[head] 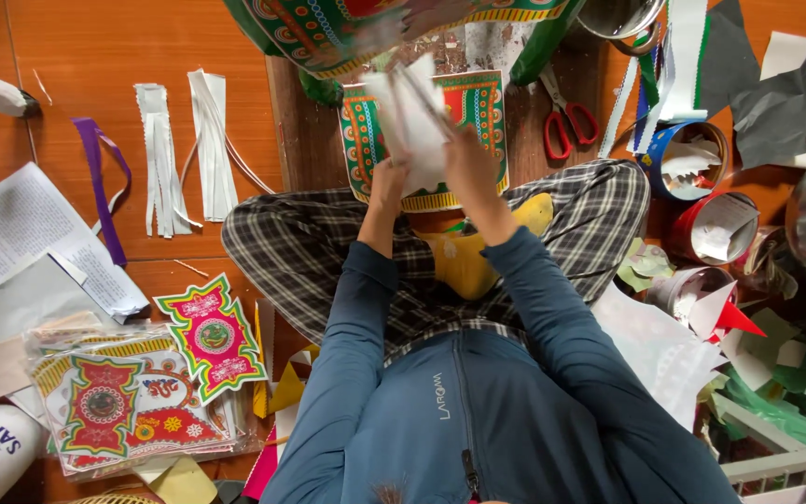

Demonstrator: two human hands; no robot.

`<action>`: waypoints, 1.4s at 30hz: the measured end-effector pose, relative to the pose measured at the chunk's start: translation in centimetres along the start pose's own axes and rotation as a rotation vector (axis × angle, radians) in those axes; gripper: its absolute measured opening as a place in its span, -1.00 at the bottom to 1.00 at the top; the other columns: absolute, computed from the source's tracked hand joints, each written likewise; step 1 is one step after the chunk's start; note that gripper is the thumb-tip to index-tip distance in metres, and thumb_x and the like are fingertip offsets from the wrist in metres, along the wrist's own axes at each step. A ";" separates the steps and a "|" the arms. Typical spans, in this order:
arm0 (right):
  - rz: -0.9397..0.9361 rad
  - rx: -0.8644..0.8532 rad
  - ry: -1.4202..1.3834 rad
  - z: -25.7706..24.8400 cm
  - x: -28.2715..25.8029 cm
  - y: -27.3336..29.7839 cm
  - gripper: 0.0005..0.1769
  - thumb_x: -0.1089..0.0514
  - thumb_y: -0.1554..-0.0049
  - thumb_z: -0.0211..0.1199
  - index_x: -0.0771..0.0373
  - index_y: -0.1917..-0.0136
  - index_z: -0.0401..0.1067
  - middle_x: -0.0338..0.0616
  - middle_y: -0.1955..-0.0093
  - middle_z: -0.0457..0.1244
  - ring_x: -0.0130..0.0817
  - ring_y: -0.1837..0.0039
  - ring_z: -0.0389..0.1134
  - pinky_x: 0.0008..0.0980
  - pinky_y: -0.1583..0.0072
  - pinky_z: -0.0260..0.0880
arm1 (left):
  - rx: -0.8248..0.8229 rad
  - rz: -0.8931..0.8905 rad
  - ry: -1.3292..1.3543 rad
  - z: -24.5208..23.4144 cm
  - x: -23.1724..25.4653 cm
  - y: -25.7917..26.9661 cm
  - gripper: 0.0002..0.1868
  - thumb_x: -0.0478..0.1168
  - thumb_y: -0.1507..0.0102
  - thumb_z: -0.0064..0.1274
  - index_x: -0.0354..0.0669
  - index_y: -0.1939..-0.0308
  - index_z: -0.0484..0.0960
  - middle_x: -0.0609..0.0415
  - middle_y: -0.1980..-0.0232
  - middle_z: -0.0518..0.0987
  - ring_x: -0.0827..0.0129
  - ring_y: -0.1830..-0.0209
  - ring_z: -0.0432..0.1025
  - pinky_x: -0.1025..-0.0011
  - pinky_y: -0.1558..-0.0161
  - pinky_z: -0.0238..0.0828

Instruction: Decorating a paper-mache horse by applying glue and sticking decorative paper patterns onto its surface.

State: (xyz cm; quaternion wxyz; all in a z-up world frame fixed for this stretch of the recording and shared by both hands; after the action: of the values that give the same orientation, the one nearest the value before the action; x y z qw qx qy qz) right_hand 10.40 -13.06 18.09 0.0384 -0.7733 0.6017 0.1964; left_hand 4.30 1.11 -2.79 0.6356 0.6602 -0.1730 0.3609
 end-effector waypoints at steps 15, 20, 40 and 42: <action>-0.070 -0.205 0.089 6.7 5.1 -0.2 -0.35 0.26 -0.16 0.44 0.14 -0.48 0.36 0.19 -0.02 0.45 0.25 0.03 0.55 0.30 0.09 0.54 | 0.139 -0.100 0.113 0.6 -1.3 -2.5 -0.47 -0.19 -0.22 0.28 -0.39 -0.24 0.70 -0.36 0.00 0.73 -0.06 -0.08 0.68 -0.02 0.06 0.62; 0.023 -0.103 -0.094 0.5 1.8 -3.6 -0.49 0.26 -0.47 -0.02 0.18 -0.65 0.26 0.23 0.04 0.44 0.17 0.07 0.54 0.12 0.07 0.56 | 0.080 -0.228 0.256 0.5 -1.1 -2.2 -0.14 -0.07 -0.35 0.29 -0.39 -0.62 0.30 -0.58 -0.55 0.32 -0.55 -0.54 0.25 -0.44 -0.20 0.41; 0.111 -0.188 0.083 2.6 8.5 -2.6 0.00 0.48 -0.21 0.10 0.16 -0.82 -0.13 0.29 0.00 0.34 0.10 0.17 0.37 0.03 0.17 0.40 | -0.050 -0.228 0.545 0.8 1.2 0.3 -0.29 -0.06 -0.50 -0.10 -0.33 -0.66 0.13 -0.48 -0.60 0.16 -0.56 -0.49 0.18 -0.39 -0.17 0.38; -0.024 -0.041 0.188 0.8 7.2 -1.4 -0.02 0.47 -0.18 0.14 0.32 -0.80 -0.08 0.12 0.20 0.34 -0.12 0.41 0.23 -0.14 0.37 0.26 | -0.138 -0.178 0.599 0.9 3.4 1.7 -0.36 -0.12 -0.52 -0.28 -0.50 -0.59 0.16 -0.40 -0.54 0.30 -0.37 -0.37 0.38 -0.21 -0.13 0.50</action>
State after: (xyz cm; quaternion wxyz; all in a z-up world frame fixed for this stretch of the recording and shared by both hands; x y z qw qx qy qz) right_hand 12.91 -19.05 14.55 -0.0318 -0.7961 0.5892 0.1348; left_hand 5.68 0.76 0.82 0.7306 0.4926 0.0562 0.4694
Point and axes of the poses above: each hand's wrist, its own y-axis away from the middle knuckle, its own z-axis out of the palm, x = y × z, the point moved 5 cm from there along -y, towards the middle knuckle
